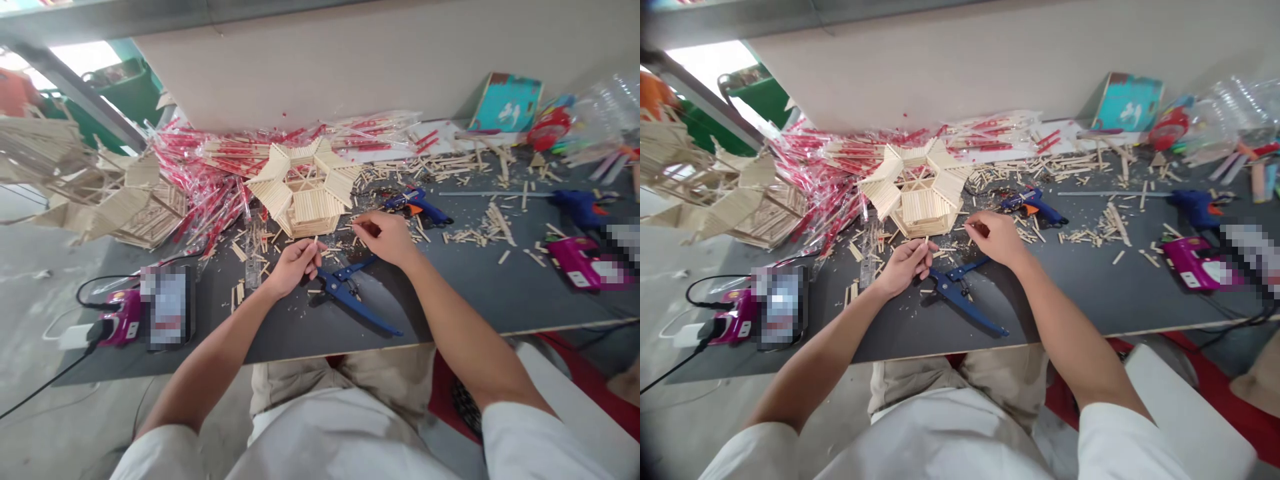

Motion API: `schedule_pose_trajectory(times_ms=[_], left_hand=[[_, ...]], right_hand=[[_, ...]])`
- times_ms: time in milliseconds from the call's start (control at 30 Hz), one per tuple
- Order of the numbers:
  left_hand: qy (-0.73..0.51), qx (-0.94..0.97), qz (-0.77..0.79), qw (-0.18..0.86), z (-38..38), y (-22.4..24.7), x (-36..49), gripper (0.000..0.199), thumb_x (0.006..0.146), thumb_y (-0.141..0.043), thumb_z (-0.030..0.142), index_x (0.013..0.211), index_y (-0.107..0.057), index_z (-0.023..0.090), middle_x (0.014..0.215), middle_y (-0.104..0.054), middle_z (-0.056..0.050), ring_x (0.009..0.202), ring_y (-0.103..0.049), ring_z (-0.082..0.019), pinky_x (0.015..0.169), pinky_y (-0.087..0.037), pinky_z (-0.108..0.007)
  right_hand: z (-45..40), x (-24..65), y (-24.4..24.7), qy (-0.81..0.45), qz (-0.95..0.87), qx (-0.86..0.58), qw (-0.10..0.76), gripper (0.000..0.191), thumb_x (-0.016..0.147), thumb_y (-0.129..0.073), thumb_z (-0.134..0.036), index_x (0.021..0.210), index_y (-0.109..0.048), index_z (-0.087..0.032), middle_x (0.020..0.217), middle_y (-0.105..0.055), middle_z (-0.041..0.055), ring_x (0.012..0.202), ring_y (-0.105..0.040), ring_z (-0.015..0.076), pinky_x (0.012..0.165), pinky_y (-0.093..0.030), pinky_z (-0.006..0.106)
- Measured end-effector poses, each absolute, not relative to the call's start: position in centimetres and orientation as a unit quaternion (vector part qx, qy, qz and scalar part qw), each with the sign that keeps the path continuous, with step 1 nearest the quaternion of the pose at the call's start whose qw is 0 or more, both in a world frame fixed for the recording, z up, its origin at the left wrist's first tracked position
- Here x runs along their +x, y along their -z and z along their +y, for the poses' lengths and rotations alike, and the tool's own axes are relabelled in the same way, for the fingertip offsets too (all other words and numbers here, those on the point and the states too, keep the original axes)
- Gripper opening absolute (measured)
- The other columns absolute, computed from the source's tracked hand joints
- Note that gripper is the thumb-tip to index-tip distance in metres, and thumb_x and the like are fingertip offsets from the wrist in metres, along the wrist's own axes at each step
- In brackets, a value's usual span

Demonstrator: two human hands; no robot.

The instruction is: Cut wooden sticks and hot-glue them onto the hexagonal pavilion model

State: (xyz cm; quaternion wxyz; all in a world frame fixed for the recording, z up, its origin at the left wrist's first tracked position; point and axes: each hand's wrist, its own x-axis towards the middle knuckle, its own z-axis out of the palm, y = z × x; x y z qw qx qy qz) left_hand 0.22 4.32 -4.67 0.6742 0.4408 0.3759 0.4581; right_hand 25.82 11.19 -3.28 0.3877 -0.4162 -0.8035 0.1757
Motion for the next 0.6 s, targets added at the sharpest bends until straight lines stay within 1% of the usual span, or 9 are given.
schedule_pose_trajectory(times_ms=[67,167,233,267,367,433,533,600], left_hand=[[-0.456,0.448,0.372,0.673,4.3,4.7,0.2,0.046,0.094,-0.077,0.055,0.11,-0.071,0.012,0.075,-0.061,0.002,0.05,-0.04,-0.004,0.049,-0.048,-0.02],[-0.442,0.475,0.374,0.663,4.3,4.8,0.0,0.047,0.094,-0.076,0.057,0.108,-0.07,0.012,0.078,-0.063,0.0,0.051,-0.042,-0.004,0.051,-0.05,-0.021],[-0.425,0.506,0.384,0.644,4.3,4.8,-0.1,0.047,0.096,-0.074,0.058,0.105,-0.07,0.012,0.079,-0.065,-0.001,0.052,-0.046,-0.005,0.052,-0.05,-0.022],[-0.415,0.523,0.392,0.633,4.2,4.8,-0.2,0.047,0.096,-0.072,0.059,0.104,-0.069,0.013,0.08,-0.066,-0.001,0.052,-0.048,-0.005,0.052,-0.05,-0.022],[-0.391,0.57,0.412,0.594,3.9,4.4,-0.4,0.046,0.1,-0.066,0.06,0.102,-0.069,0.013,0.081,-0.068,-0.002,0.053,-0.055,-0.007,0.054,-0.049,-0.021],[-0.382,0.598,0.421,0.565,3.5,4.0,-0.5,0.044,0.102,-0.063,0.058,0.103,-0.069,0.014,0.082,-0.07,-0.002,0.054,-0.058,-0.008,0.055,-0.049,-0.021],[-0.372,0.643,0.435,0.509,2.7,3.5,-0.3,0.039,0.106,-0.056,0.051,0.102,-0.07,0.015,0.081,-0.072,-0.003,0.055,-0.06,-0.009,0.057,-0.049,-0.021],[-0.365,0.664,0.442,0.48,2.4,3.3,-0.1,0.037,0.108,-0.054,0.047,0.1,-0.07,0.016,0.08,-0.073,-0.003,0.055,-0.061,-0.01,0.058,-0.048,-0.021]], right_hand=[[10.4,25.1,2.9,-0.196,-0.818,-0.387,0.379,0.014,0.099,-0.068,-0.03,0.102,-0.076,-0.019,0.084,-0.074,0.0033,0.063,-0.062,0.0143,0.064,-0.051,0.03],[8.9,23.7,2.6,-0.255,-0.83,-0.345,0.357,0.021,0.102,-0.067,-0.032,0.118,-0.075,-0.021,0.096,-0.075,0.003,0.063,-0.062,0.0119,0.065,-0.053,0.029],[8.0,22.5,2.5,-0.292,-0.827,-0.327,0.352,0.026,0.103,-0.065,-0.033,0.126,-0.072,-0.023,0.099,-0.075,0.0027,0.064,-0.062,0.0113,0.064,-0.053,0.028],[7.6,22.0,2.5,-0.304,-0.823,-0.323,0.356,0.026,0.104,-0.065,-0.033,0.127,-0.072,-0.023,0.099,-0.075,0.0029,0.065,-0.063,0.0116,0.064,-0.053,0.028],[6.9,20.9,2.6,-0.342,-0.795,-0.331,0.377,0.021,0.103,-0.065,-0.033,0.12,-0.072,-0.022,0.097,-0.077,0.0036,0.068,-0.066,0.0132,0.065,-0.054,0.029],[6.7,20.6,2.7,-0.39,-0.764,-0.342,0.384,0.019,0.101,-0.068,-0.034,0.115,-0.072,-0.022,0.092,-0.077,0.0026,0.066,-0.066,0.0136,0.063,-0.054,0.029],[6.8,20.7,2.7,-0.457,-0.732,-0.345,0.37,0.017,0.1,-0.07,-0.038,0.107,-0.07,-0.023,0.08,-0.072,-0.0005,0.06,-0.064,0.0135,0.057,-0.052,0.028],[6.8,20.9,2.5,-0.477,-0.729,-0.338,0.355,0.017,0.099,-0.071,-0.04,0.102,-0.069,-0.024,0.077,-0.069,-0.0016,0.059,-0.063,0.0138,0.056,-0.051,0.028]])
